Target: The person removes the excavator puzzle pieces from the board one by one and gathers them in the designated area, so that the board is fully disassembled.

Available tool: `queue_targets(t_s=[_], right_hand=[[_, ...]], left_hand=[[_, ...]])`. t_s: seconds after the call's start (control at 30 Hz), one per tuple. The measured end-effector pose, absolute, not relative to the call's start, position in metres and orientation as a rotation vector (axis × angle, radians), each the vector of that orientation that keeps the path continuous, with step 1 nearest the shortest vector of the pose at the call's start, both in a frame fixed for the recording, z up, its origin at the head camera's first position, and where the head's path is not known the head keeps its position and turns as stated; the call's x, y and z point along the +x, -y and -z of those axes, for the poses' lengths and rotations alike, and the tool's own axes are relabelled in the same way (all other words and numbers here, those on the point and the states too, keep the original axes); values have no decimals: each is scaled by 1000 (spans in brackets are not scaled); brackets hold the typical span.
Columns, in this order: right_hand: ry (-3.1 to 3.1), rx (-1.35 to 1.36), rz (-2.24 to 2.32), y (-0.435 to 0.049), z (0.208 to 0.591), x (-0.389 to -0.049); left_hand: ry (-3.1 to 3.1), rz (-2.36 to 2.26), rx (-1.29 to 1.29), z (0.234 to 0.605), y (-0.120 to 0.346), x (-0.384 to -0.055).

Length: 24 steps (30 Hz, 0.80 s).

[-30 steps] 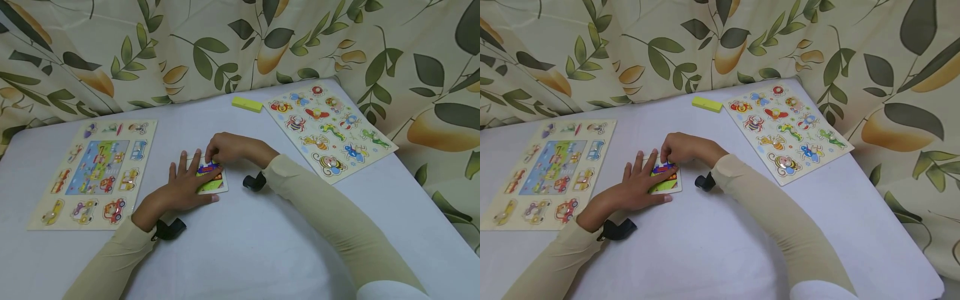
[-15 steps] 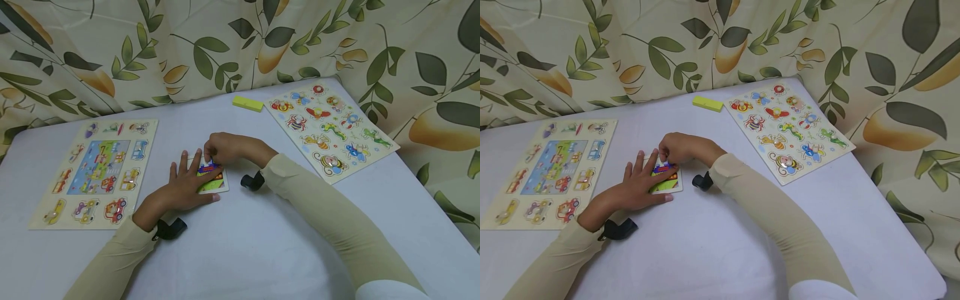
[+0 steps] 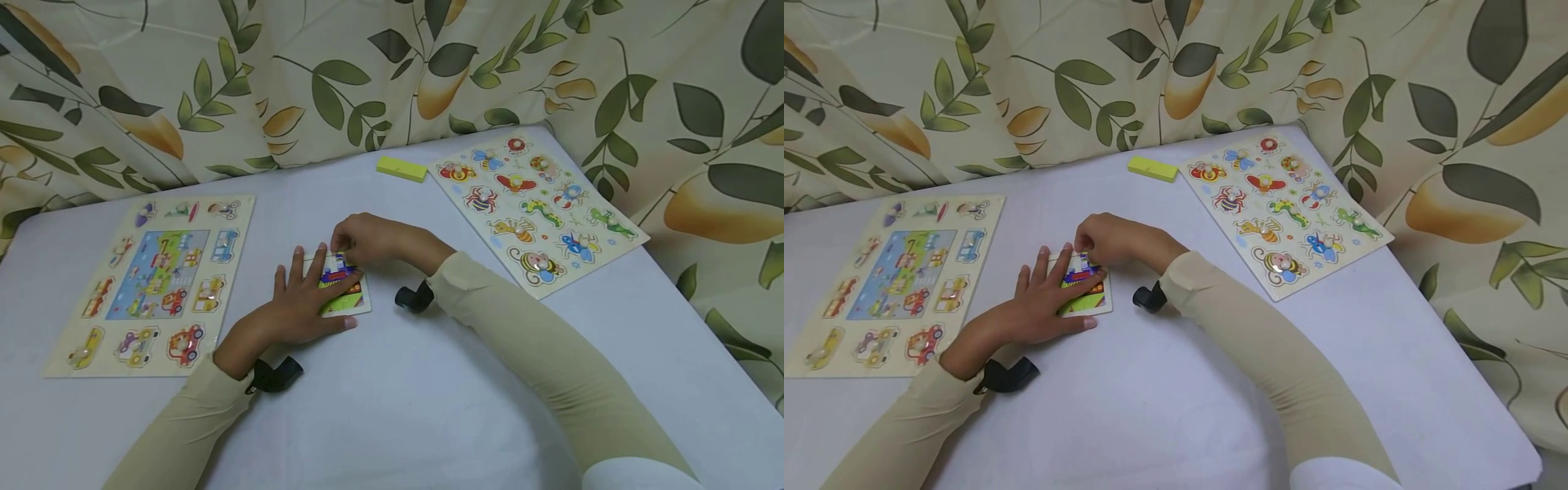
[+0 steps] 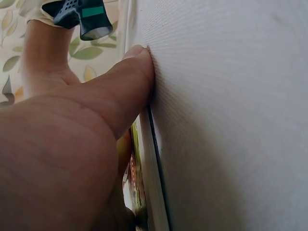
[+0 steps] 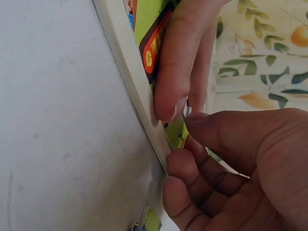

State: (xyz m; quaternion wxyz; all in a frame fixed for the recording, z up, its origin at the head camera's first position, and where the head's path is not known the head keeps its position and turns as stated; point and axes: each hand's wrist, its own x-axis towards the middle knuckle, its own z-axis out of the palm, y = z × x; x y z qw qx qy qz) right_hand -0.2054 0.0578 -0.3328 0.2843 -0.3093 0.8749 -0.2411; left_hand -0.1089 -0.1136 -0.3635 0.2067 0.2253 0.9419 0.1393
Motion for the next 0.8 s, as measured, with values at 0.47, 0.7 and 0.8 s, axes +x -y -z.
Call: queue_targets(t_s=[0.47,0.7,0.8], right_hand=[[-2376,-866,702,-60,331,-207],[-2358,-873,740,-62,332,-208],[-2346,-879,755,-63,331,-208]], left_hand=[[-2617,-395,635,362,114,-109],[-2608,-411,622,361,114,-109],[-2609,-405,619,362,114,-108]])
